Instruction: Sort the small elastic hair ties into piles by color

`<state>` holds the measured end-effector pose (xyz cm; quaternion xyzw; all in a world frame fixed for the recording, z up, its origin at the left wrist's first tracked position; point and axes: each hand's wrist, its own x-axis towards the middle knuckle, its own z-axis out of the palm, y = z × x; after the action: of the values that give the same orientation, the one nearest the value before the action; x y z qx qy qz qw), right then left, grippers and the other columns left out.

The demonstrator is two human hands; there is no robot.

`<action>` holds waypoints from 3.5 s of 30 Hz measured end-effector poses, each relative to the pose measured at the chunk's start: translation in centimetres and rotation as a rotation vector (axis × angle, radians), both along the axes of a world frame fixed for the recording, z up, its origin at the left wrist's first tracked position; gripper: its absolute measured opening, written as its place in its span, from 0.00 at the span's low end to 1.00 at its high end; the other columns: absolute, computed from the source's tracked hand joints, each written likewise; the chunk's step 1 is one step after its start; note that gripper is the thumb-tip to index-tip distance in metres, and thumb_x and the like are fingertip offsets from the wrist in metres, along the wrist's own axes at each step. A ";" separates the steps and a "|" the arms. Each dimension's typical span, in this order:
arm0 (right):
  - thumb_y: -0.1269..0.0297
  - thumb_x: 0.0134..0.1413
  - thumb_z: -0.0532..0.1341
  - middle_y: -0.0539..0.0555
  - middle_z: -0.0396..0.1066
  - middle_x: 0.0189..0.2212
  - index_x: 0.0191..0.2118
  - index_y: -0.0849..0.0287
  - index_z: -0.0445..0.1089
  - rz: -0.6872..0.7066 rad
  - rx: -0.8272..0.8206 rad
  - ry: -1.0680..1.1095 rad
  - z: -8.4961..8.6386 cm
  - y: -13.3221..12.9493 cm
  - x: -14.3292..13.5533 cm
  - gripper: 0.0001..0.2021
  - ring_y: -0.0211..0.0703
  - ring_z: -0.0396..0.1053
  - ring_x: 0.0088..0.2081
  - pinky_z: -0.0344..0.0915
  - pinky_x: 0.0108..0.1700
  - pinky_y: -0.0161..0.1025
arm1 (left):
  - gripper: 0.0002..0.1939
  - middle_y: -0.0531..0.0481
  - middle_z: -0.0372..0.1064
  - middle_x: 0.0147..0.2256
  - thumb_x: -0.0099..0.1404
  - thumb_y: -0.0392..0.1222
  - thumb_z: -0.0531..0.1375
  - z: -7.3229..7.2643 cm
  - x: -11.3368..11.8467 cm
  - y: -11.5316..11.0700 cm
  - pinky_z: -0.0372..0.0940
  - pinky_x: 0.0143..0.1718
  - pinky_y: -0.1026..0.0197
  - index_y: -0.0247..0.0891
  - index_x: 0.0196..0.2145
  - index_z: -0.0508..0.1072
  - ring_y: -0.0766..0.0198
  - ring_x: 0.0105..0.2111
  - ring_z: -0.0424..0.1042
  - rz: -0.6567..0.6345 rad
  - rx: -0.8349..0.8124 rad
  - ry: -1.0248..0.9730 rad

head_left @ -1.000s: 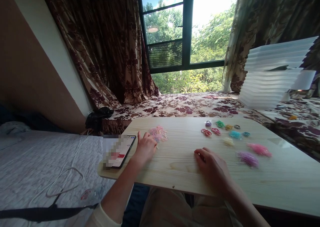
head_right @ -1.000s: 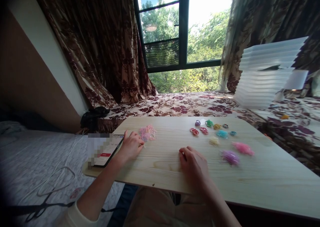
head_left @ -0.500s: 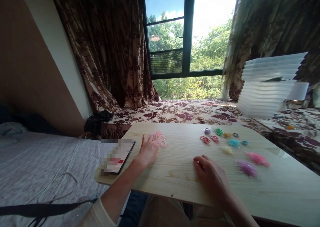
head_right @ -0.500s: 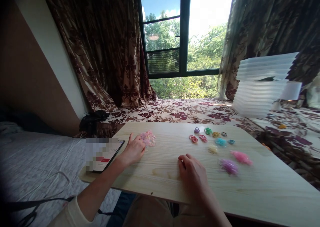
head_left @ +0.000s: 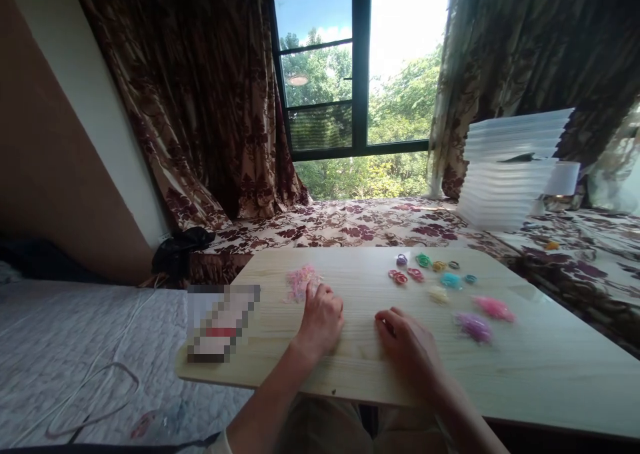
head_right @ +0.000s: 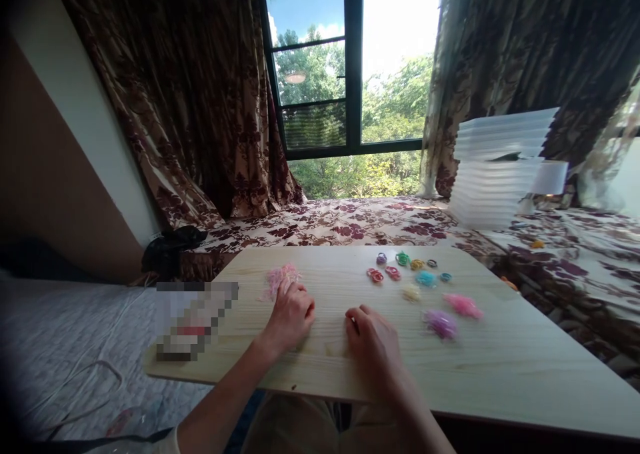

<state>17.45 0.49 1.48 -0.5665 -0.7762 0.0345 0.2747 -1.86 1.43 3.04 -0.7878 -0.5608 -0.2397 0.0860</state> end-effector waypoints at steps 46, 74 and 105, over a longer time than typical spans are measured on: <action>0.63 0.60 0.53 0.52 0.72 0.32 0.33 0.55 0.74 0.118 0.047 0.121 0.1 -0.1 0.0 0.13 0.37 0.68 0.29 0.60 0.35 0.35 | 0.08 0.50 0.74 0.33 0.62 0.31 0.57 -1.4 2.9 -1.4 0.48 0.63 0.39 0.40 0.29 0.73 0.56 0.46 0.67 -0.110 0.054 -0.212; 0.54 0.61 0.59 0.51 0.73 0.35 0.38 0.59 0.72 -0.423 -0.155 -0.163 5.2 6.2 11.4 0.13 0.38 0.70 0.34 0.67 0.38 0.40 | 0.07 0.48 0.73 0.38 0.61 0.31 0.59 -1.3 2.4 -1.4 0.50 0.61 0.40 0.40 0.34 0.75 0.55 0.47 0.67 -0.029 0.008 -0.210; 0.60 0.59 0.51 0.53 0.75 0.34 0.33 0.54 0.75 0.028 -0.012 0.027 0.1 0.8 1.1 0.15 0.43 0.73 0.33 0.61 0.34 0.37 | 0.10 0.46 0.76 0.38 0.66 0.37 0.56 -0.7 -9.5 -2.9 0.51 0.58 0.40 0.42 0.36 0.79 0.52 0.47 0.68 0.346 -0.041 -0.101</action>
<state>18.51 1.26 1.58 -0.5568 -0.7800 0.0506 0.2812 -11.39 -1.43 2.29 -0.6682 -0.6963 -0.2492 0.0813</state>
